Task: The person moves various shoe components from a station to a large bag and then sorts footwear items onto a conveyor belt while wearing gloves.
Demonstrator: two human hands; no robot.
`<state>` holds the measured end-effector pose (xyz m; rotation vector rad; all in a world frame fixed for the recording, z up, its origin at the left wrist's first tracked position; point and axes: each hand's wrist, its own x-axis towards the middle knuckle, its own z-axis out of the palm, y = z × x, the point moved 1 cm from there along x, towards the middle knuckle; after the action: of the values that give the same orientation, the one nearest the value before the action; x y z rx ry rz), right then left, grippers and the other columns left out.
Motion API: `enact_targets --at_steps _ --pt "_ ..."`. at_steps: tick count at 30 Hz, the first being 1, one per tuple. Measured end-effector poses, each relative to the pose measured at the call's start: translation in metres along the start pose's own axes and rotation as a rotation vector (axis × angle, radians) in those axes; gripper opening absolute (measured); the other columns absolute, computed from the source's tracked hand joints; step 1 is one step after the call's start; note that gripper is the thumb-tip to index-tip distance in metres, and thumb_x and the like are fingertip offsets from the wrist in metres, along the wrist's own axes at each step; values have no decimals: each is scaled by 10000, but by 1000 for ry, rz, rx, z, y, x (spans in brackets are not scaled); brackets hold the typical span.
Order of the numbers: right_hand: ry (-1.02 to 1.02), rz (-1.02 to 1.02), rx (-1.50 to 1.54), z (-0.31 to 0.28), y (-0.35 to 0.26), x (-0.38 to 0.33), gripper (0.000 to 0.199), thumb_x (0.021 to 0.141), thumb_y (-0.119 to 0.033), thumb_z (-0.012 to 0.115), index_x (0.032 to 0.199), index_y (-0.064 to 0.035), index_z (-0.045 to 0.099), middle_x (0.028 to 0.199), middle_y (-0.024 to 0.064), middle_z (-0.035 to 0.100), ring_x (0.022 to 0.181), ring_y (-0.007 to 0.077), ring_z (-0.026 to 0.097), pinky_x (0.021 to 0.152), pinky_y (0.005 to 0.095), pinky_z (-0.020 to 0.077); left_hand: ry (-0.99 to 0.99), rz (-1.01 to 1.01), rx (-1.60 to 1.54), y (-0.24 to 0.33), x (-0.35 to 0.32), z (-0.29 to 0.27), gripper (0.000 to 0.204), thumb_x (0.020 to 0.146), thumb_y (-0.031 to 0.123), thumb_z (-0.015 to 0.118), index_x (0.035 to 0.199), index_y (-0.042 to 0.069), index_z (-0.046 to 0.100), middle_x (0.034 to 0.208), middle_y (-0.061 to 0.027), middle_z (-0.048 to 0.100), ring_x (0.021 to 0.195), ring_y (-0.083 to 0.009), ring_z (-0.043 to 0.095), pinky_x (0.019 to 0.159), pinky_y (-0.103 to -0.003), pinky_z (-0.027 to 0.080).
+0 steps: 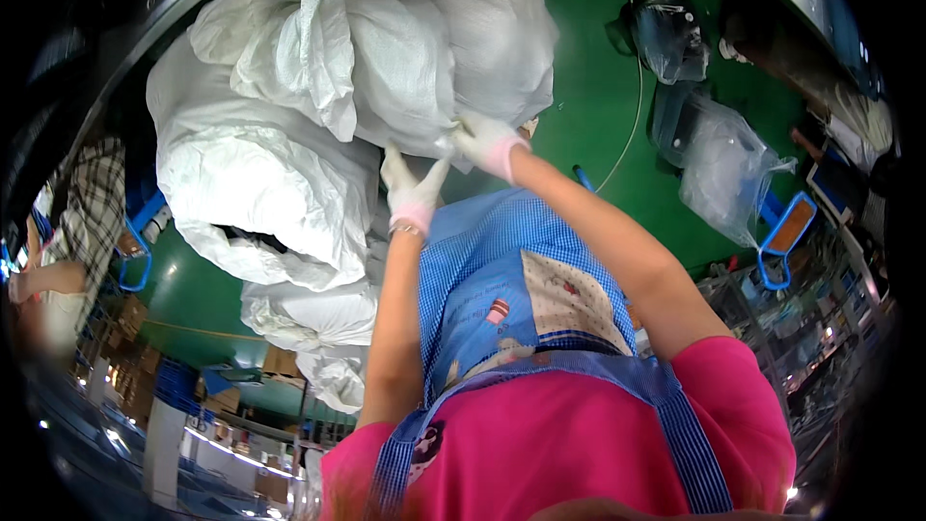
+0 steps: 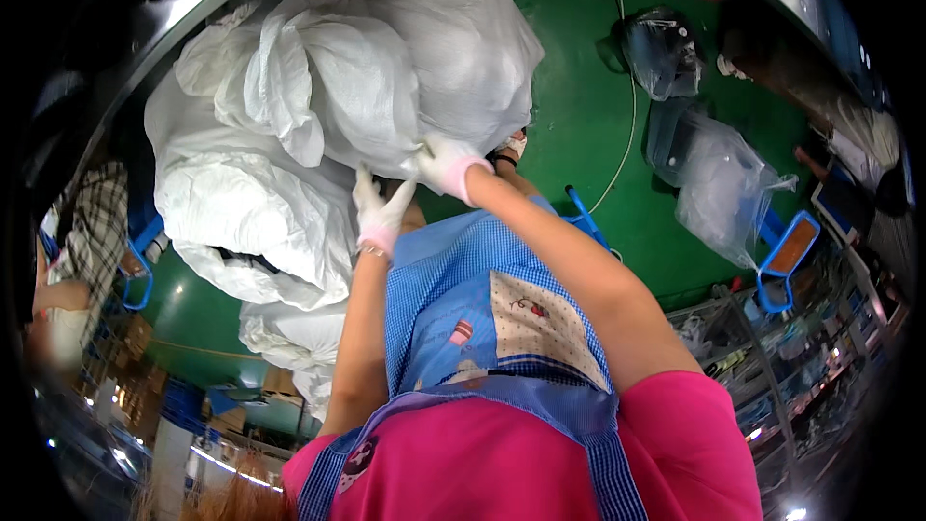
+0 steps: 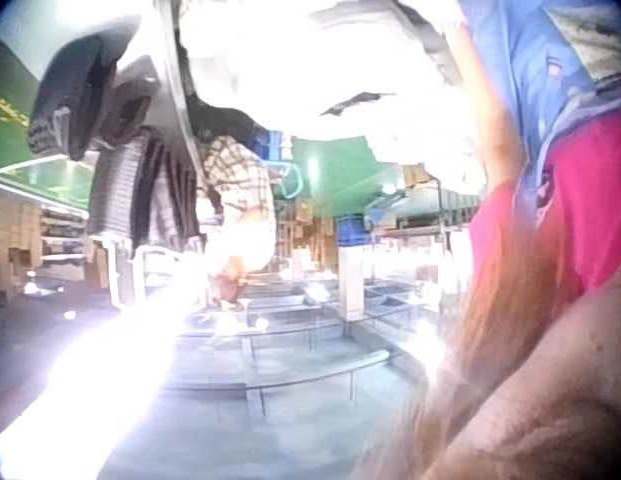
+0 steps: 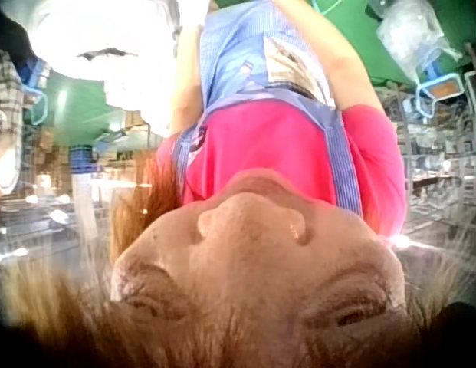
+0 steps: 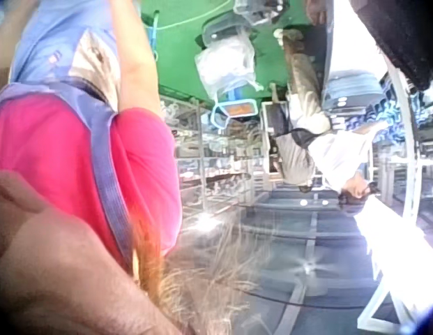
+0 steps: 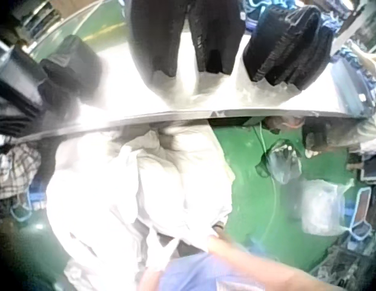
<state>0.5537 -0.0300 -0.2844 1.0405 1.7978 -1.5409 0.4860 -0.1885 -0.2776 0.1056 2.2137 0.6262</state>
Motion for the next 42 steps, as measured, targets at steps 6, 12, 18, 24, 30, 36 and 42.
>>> enact_targets --at_steps 6,12,18,24,30,36,42 --pt "318 -153 -451 -27 47 12 489 784 -344 577 1173 -49 542 1111 210 587 1067 353 547 899 409 452 319 -213 -271 -1 38 38 452 841 238 571 1214 0 480 1182 -188 521 1121 -325 508 975 -386 402" --pt "122 99 -317 0 46 25 578 676 -318 671 1170 -56 524 1217 187 520 1093 355 518 932 400 435 -58 -698 -1646 -97 68 12 413 932 294 372 1241 43 486 1241 -133 532 1121 -328 511 965 -517 393" --pt "280 -364 -895 70 10 3 492 634 -260 709 1102 -174 586 1125 68 574 1096 310 502 895 405 447 -244 -463 -1874 -84 30 -24 456 925 271 342 1292 20 440 1345 -173 436 1254 -354 389 1055 -534 289" --pt "-190 -102 -1106 94 -24 7 344 816 -347 531 1098 -166 610 976 102 672 926 267 635 789 400 490 -266 -461 -1852 -69 14 -96 399 892 201 417 1230 1 489 1267 -168 501 1198 -338 459 1038 -504 339" --pt "-76 -93 -639 148 -98 -4 380 860 -420 453 1078 -153 614 961 136 664 902 328 629 781 440 485 -267 -129 -1467 -55 48 -209 254 887 107 429 1068 -31 542 1082 -135 585 1000 -244 585 895 -428 484" --pt "33 -205 -625 198 -94 55 535 886 -497 315 1027 -123 671 970 151 663 900 330 630 799 425 484 -29 173 -1631 -64 73 -206 173 793 -28 457 926 -44 566 956 -121 580 902 -212 579 855 -376 479" --pt "12 -273 -665 190 -79 72 535 854 -499 404 1063 -68 642 1050 178 638 1009 321 589 862 409 454 241 97 -1061 -63 40 -201 316 867 90 492 1148 -47 532 1159 -120 545 1060 -183 519 931 -307 406"
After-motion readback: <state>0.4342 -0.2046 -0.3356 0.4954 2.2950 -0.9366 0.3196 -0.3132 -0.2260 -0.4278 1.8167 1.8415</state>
